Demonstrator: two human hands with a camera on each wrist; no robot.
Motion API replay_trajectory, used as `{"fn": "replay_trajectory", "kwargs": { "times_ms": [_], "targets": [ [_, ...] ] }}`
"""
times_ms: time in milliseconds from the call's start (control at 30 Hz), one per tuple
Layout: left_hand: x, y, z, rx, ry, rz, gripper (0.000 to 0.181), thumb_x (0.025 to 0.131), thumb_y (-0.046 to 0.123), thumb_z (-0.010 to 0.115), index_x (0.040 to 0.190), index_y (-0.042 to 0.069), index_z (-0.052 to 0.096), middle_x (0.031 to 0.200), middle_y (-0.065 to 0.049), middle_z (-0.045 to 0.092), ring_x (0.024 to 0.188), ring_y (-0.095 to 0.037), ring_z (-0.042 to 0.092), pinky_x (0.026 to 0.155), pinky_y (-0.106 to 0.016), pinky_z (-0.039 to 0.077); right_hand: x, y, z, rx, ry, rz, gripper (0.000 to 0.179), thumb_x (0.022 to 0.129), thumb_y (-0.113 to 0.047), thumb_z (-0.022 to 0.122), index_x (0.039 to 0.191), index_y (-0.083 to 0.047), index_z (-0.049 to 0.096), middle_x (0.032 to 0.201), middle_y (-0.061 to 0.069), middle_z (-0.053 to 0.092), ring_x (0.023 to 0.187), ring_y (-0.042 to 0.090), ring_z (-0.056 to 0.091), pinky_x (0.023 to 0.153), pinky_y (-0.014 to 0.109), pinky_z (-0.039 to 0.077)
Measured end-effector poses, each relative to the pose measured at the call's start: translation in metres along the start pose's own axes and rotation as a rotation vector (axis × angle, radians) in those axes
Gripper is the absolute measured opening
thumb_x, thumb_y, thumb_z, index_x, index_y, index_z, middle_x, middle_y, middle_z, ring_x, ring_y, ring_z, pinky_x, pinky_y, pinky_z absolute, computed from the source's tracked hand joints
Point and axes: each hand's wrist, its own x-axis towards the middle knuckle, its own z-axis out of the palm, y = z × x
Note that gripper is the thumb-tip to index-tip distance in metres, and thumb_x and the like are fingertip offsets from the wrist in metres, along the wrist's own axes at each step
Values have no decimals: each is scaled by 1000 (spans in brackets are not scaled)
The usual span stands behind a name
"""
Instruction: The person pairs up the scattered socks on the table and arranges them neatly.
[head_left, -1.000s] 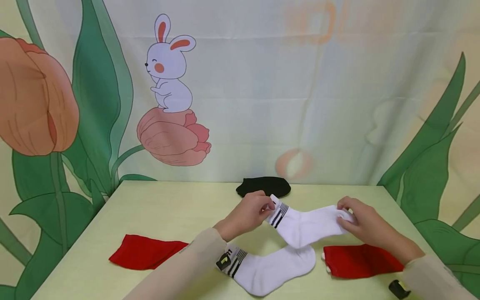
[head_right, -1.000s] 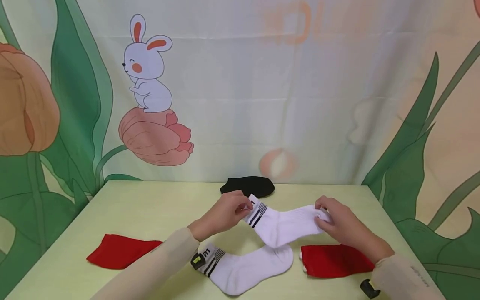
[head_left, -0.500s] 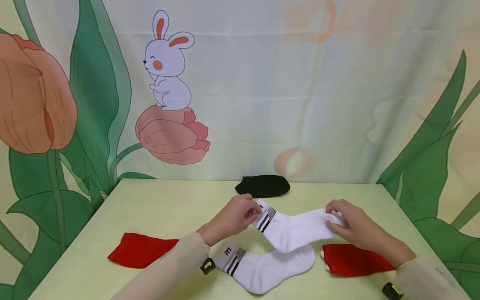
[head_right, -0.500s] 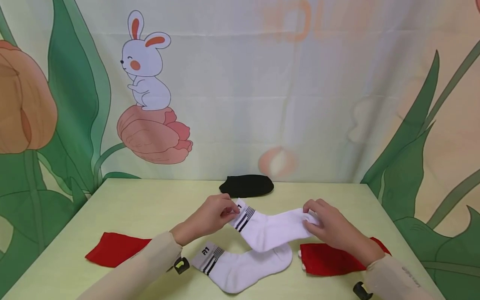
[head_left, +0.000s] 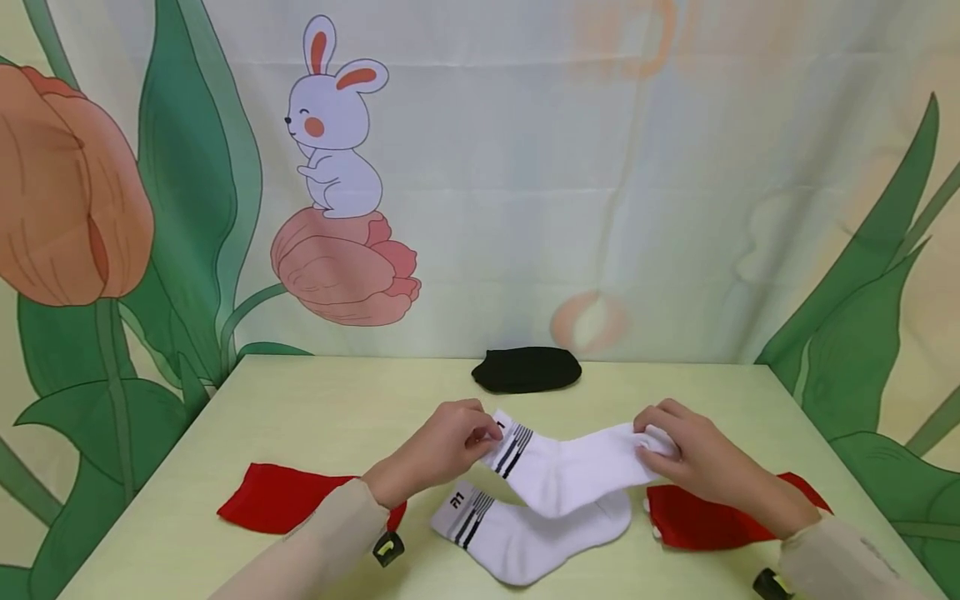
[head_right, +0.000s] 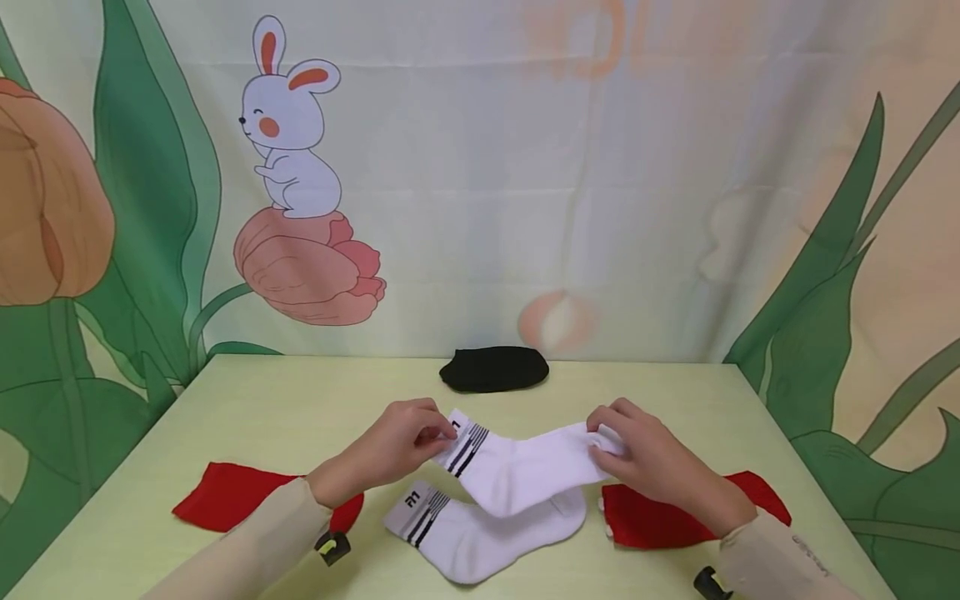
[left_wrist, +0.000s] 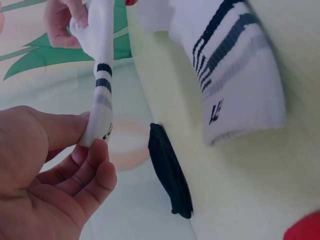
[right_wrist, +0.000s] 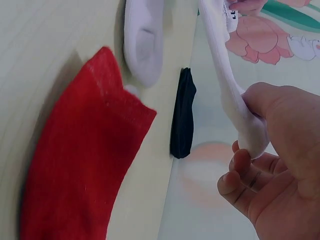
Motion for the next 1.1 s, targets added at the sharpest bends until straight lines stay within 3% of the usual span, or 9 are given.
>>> {"fn": "replay_trajectory", "kwargs": {
  "times_ms": [433, 767, 1100],
  "targets": [
    [-30, -3, 1, -31, -69, -93, 8, 92, 4, 76, 99, 6, 80, 86, 3, 62, 75, -11, 55, 68, -21, 52, 2, -24, 2, 26, -4, -62, 27, 89, -14, 80, 107, -26, 64, 106, -10, 58, 88, 10, 57, 72, 22, 56],
    [-47, -10, 6, -49, -92, -60, 6, 89, 4, 79, 95, 5, 80, 82, 3, 62, 72, -8, 51, 65, -21, 49, 4, -35, 7, 43, -51, -74, 27, 90, -17, 80, 108, -28, 64, 111, -12, 57, 94, 9, 59, 81, 27, 57],
    [-59, -15, 8, -118, -187, -148, 9, 89, 4, 78, 96, 8, 81, 78, 10, 58, 71, -7, 50, 64, -21, 48, 7, -45, 13, 65, -111, -88, 24, 92, -18, 78, 108, -29, 63, 109, -14, 55, 93, 7, 57, 81, 27, 56]
  ]
}}
